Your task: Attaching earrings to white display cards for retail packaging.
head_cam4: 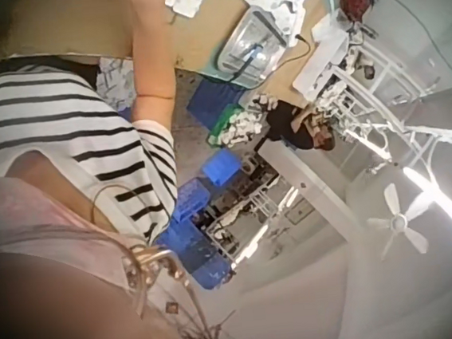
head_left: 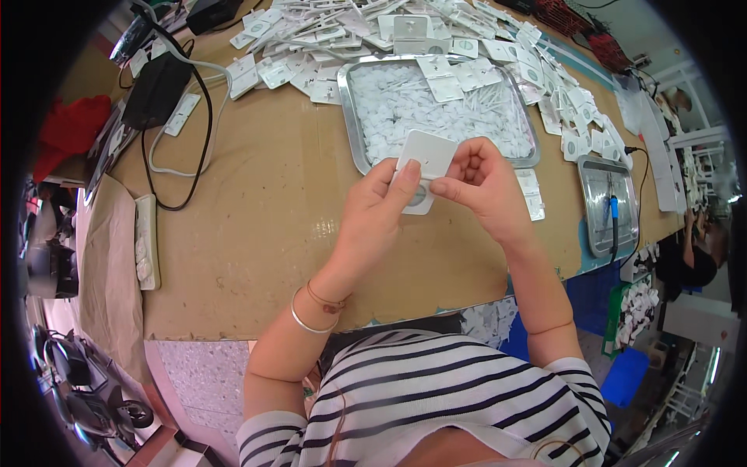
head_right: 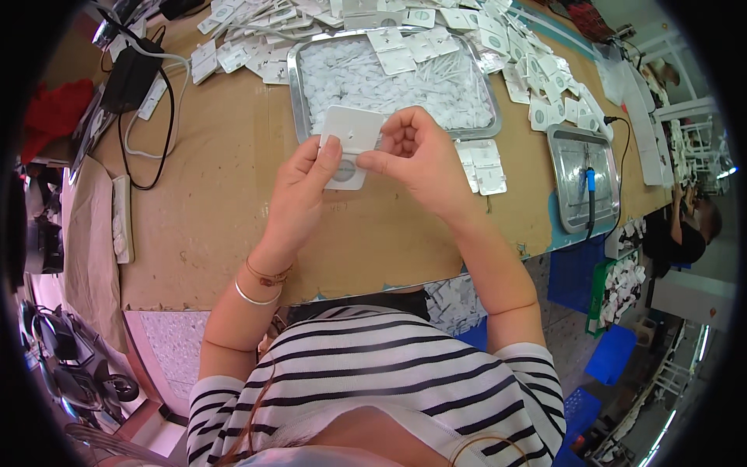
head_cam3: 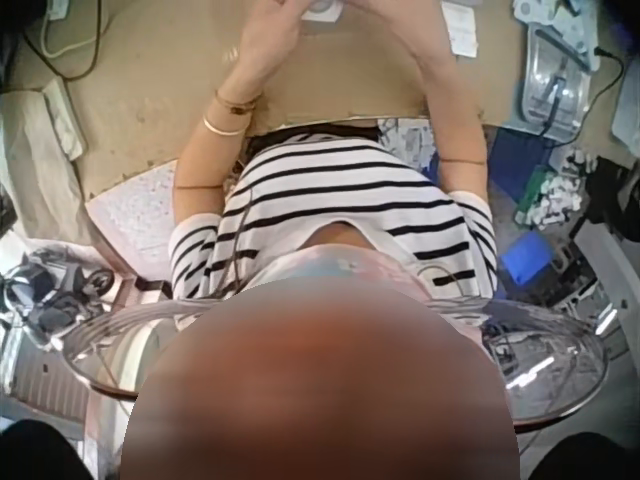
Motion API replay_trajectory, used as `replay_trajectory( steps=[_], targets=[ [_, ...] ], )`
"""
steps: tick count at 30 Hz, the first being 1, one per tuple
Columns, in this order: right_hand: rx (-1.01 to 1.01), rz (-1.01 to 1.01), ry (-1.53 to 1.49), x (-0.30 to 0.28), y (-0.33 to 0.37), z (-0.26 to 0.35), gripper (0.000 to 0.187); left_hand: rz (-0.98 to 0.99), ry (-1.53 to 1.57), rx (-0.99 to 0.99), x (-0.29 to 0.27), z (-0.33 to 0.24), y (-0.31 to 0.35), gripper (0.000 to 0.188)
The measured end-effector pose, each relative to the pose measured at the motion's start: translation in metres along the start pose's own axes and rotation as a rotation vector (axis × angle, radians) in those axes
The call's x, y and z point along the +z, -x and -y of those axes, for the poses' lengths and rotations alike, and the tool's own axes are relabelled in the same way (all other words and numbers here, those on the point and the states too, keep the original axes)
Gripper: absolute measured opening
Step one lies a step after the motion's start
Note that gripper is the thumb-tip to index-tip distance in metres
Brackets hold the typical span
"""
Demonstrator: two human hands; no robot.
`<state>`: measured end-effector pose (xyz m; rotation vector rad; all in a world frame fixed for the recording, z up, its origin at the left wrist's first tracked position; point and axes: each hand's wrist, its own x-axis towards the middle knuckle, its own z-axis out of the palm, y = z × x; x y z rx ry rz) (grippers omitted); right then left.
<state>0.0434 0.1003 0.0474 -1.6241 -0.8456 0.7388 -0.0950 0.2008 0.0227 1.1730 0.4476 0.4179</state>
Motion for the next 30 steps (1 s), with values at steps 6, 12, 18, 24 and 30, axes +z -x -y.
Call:
replay_trajectory(
  steps=[6, 12, 18, 24, 30],
  targets=[
    [0.254, 0.186, -0.381, -0.009, -0.001, -0.016, 0.009, -0.040, -0.085, 0.127, 0.000, 0.000, 0.000, 0.029],
    [0.076, 0.167, -0.166, -0.001, 0.004, -0.015, 0.011, -0.076, -0.285, 0.198, -0.003, -0.008, 0.004, 0.022],
    [-0.012, -0.050, 0.308, -0.007, -0.040, 0.001, 0.014, -0.250, -0.137, 0.039, -0.012, -0.006, -0.002, 0.027],
    [-0.207, -0.087, 0.787, -0.033, -0.096, -0.025, 0.014, -0.306, 0.202, 0.110, -0.021, -0.010, -0.010, 0.030],
    [-0.147, 0.042, 0.834, -0.023, -0.103, -0.028, 0.017, -0.312, 0.321, 0.060, -0.020, -0.015, -0.010, 0.029]
  ],
)
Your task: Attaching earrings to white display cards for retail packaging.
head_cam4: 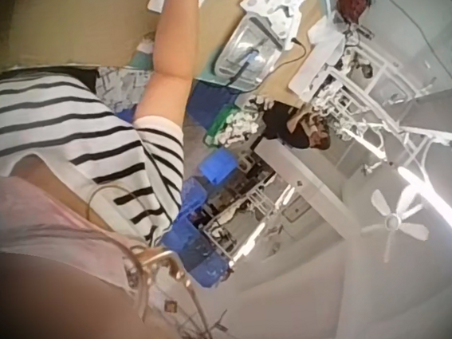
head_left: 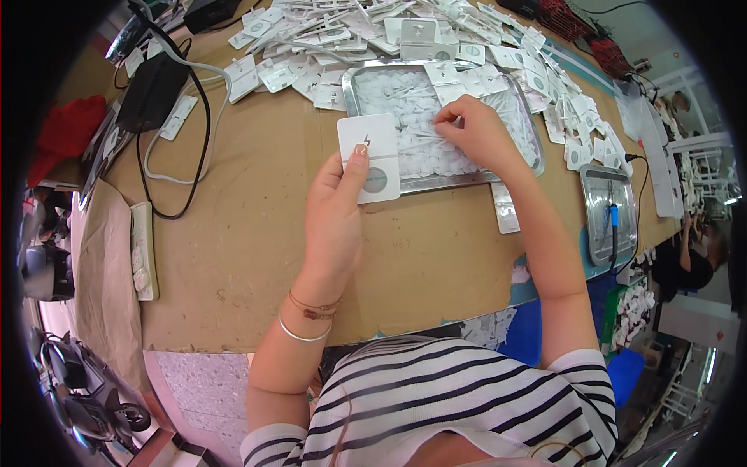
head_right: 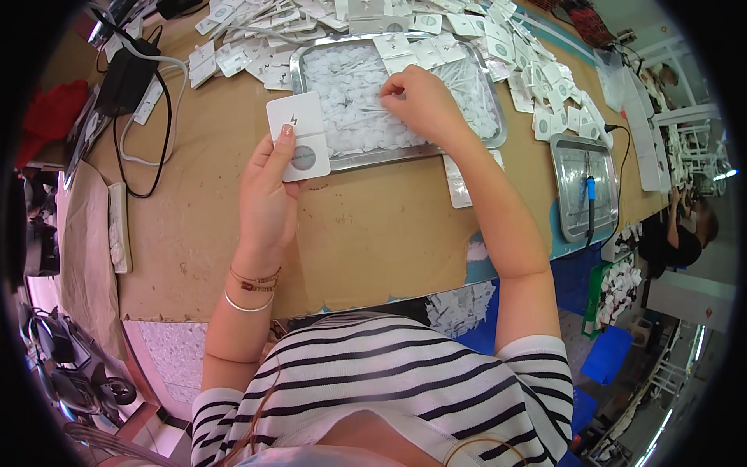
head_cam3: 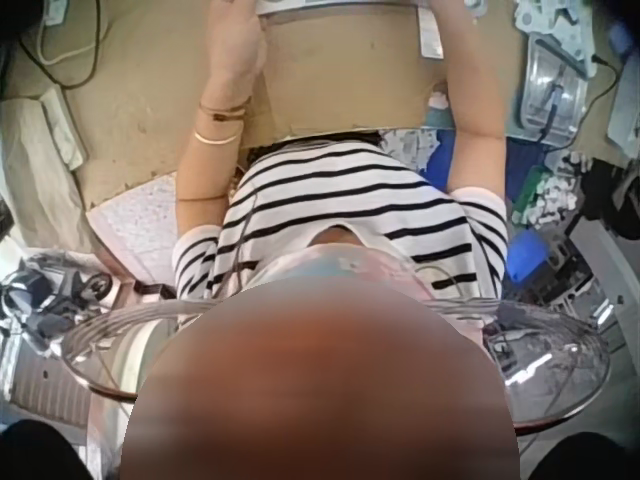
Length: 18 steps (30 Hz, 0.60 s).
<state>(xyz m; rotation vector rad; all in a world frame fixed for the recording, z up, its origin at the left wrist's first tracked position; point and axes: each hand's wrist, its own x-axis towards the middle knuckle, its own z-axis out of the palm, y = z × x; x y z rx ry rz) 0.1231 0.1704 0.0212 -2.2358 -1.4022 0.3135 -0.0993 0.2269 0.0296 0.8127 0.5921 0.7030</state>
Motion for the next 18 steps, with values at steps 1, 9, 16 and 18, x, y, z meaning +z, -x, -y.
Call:
replay_trajectory(
  steps=[1, 9, 16, 18],
  targets=[
    [-0.015, -0.008, -0.033, 0.001, -0.001, -0.003, 0.017, 0.001, -0.010, 0.002, 0.000, 0.000, 0.000, 0.029],
    [0.091, -0.019, -0.295, -0.008, 0.001, -0.005, 0.016, 0.039, 0.003, -0.032, 0.000, 0.001, 0.001, 0.030],
    [0.016, -0.015, -0.125, -0.001, 0.000, 0.000, 0.017, 0.032, -0.009, -0.048, 0.000, 0.001, 0.001, 0.031],
    [0.054, -0.019, -0.274, -0.005, 0.004, -0.001, 0.016, 0.034, -0.021, -0.057, -0.001, 0.002, 0.000, 0.031]
  ],
)
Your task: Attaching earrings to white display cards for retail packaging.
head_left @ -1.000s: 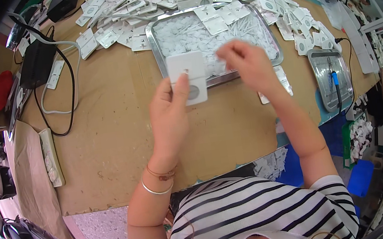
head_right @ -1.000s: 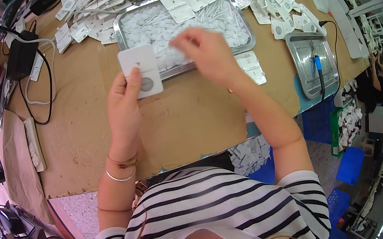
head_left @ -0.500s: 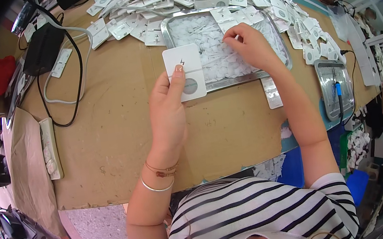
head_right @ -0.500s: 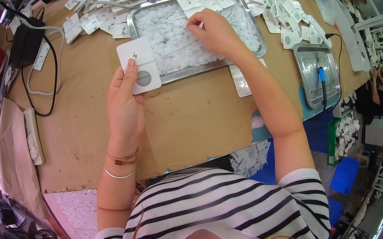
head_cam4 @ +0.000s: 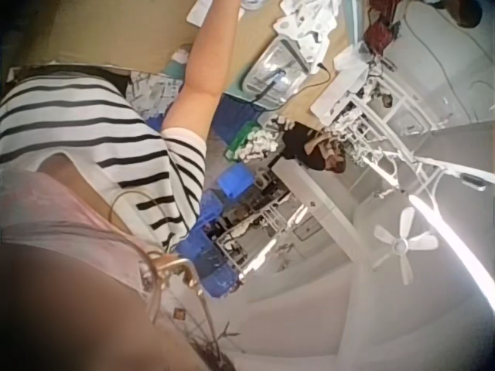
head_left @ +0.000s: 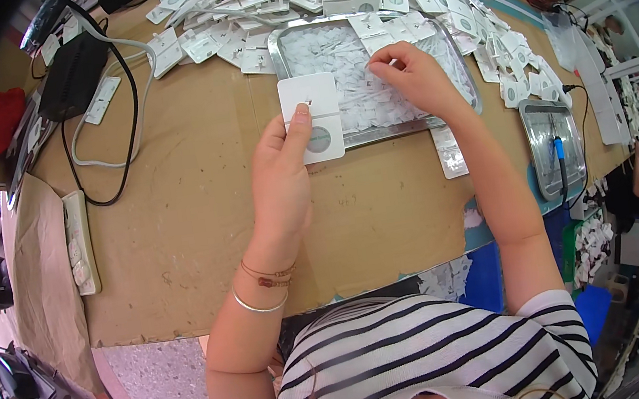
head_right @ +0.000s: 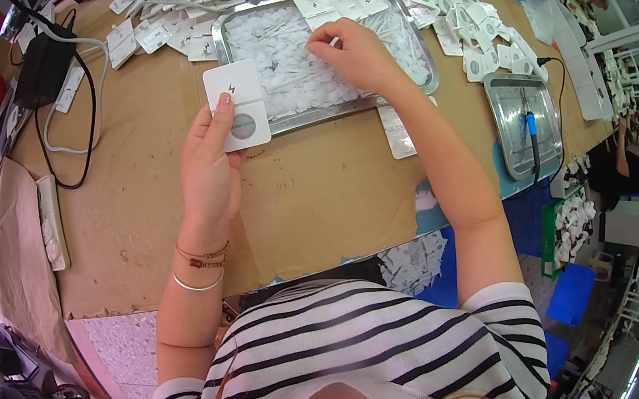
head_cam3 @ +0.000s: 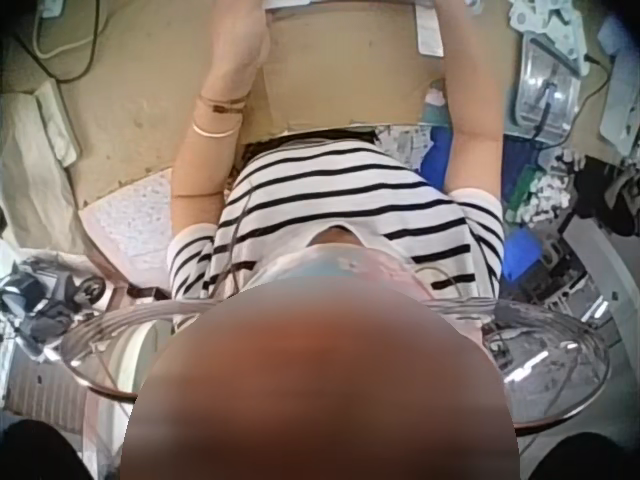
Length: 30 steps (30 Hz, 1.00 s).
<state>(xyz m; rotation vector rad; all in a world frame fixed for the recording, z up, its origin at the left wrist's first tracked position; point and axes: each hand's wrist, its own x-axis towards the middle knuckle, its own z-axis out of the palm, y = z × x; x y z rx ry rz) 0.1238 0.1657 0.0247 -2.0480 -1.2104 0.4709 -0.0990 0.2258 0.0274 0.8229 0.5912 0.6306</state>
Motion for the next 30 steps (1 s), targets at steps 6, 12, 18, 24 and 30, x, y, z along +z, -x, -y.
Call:
replay_trajectory(
  steps=[6, 12, 18, 24, 30],
  targets=[
    [0.117, 0.085, -0.603, -0.010, 0.024, 0.020, 0.014, 0.038, 0.056, -0.038, -0.001, 0.005, 0.002, 0.035],
    [0.027, 0.144, -0.621, -0.003, 0.061, 0.054, 0.011, 0.192, -0.128, -0.249, 0.004, 0.002, 0.013, 0.045],
    [-0.143, 0.064, -0.606, 0.001, 0.077, 0.064, 0.010, 0.315, 0.152, -0.271, 0.012, 0.003, 0.015, 0.050],
    [-0.173, -0.009, -0.343, 0.006, 0.082, 0.065, 0.009, 0.300, 0.159, -0.270, 0.012, 0.002, 0.017, 0.049],
    [-0.037, -0.047, -0.401, 0.014, 0.082, 0.064, 0.011, 0.372, 0.144, -0.272, 0.010, 0.004, 0.016, 0.049]
  ],
)
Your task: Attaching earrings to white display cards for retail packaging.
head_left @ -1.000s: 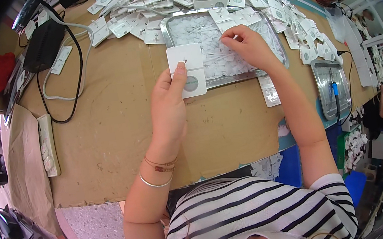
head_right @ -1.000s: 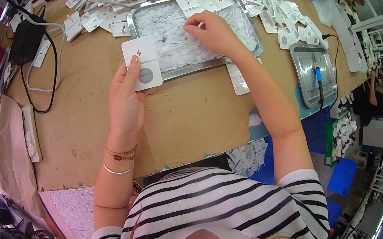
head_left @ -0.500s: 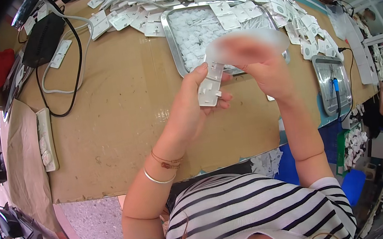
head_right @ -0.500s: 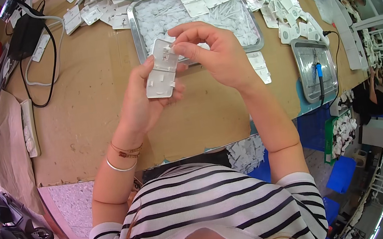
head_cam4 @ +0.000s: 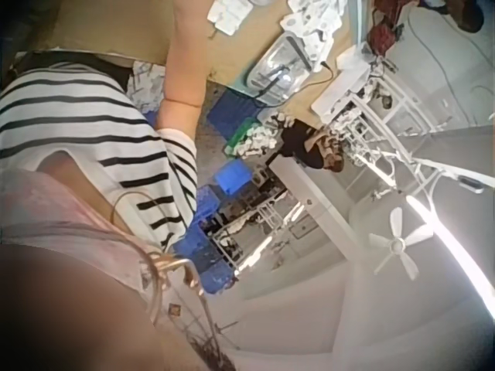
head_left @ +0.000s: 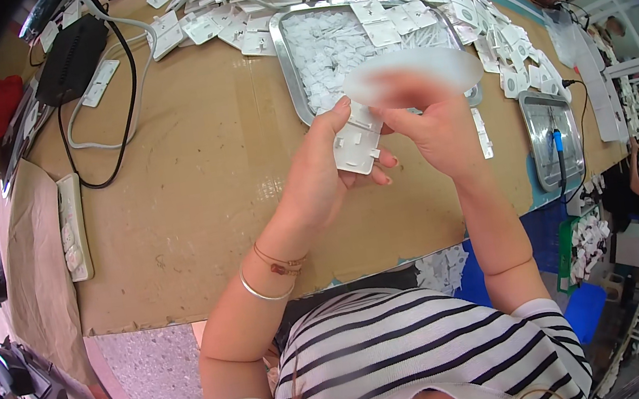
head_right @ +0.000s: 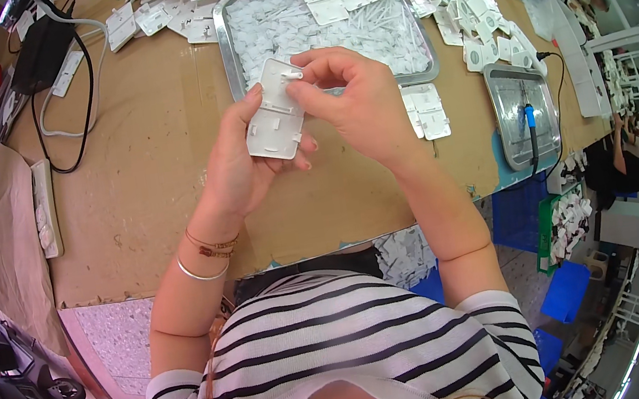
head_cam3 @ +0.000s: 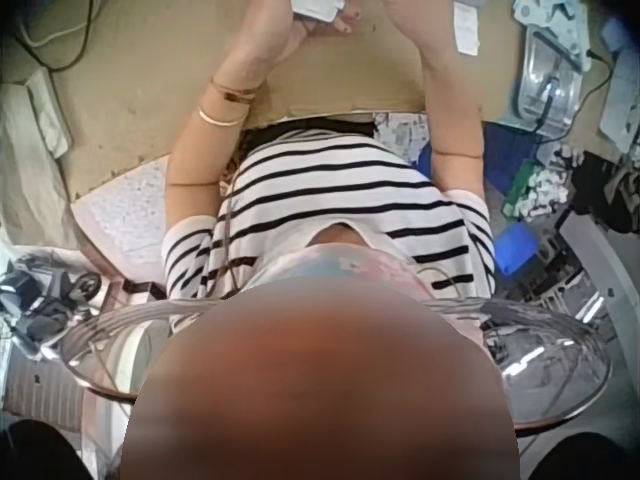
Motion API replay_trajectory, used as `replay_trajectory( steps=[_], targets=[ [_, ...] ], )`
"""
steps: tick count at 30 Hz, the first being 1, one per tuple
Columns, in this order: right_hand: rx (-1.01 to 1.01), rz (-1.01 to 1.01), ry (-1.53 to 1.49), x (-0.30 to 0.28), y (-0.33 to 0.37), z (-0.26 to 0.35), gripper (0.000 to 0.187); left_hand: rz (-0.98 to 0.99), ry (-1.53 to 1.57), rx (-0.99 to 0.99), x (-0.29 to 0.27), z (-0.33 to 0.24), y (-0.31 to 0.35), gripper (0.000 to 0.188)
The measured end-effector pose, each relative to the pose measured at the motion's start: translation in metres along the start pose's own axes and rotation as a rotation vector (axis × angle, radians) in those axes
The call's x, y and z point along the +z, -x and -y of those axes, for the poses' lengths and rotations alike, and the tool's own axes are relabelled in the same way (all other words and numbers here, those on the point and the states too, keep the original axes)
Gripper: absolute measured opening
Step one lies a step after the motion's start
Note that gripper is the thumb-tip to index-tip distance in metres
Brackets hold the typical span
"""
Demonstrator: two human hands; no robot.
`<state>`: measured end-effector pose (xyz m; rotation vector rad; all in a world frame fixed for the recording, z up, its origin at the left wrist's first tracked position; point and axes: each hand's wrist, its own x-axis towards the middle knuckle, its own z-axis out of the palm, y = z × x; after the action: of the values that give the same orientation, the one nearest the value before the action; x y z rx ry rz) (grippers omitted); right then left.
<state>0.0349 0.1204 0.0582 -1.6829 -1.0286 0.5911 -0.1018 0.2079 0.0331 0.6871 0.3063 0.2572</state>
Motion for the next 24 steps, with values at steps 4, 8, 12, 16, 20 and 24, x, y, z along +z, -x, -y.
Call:
replay_trajectory(
  steps=[4, 8, 12, 16, 20, 24],
  targets=[
    [0.120, -0.054, -0.070, 0.008, 0.003, 0.005, 0.015, -0.028, -0.058, 0.011, 0.001, 0.001, 0.002, 0.049],
    [0.196, -0.079, -0.065, 0.005, 0.006, 0.008, 0.022, -0.051, -0.314, -0.013, 0.001, 0.002, 0.003, 0.046],
    [0.141, -0.142, -0.105, 0.004, 0.014, 0.000, 0.026, -0.069, -0.419, 0.096, -0.001, 0.015, 0.001, 0.045],
    [0.191, -0.061, 0.102, -0.026, 0.033, -0.013, 0.021, -0.102, -0.880, 0.132, 0.002, 0.025, -0.007, 0.044],
    [0.228, -0.178, 0.126, -0.071, 0.050, -0.044, 0.017, -0.146, -0.905, -0.147, 0.015, 0.039, -0.015, 0.042],
    [0.261, -0.311, 0.141, -0.095, 0.057, -0.051, 0.019, -0.168, -1.495, 0.140, 0.025, 0.060, -0.034, 0.041]
  ],
)
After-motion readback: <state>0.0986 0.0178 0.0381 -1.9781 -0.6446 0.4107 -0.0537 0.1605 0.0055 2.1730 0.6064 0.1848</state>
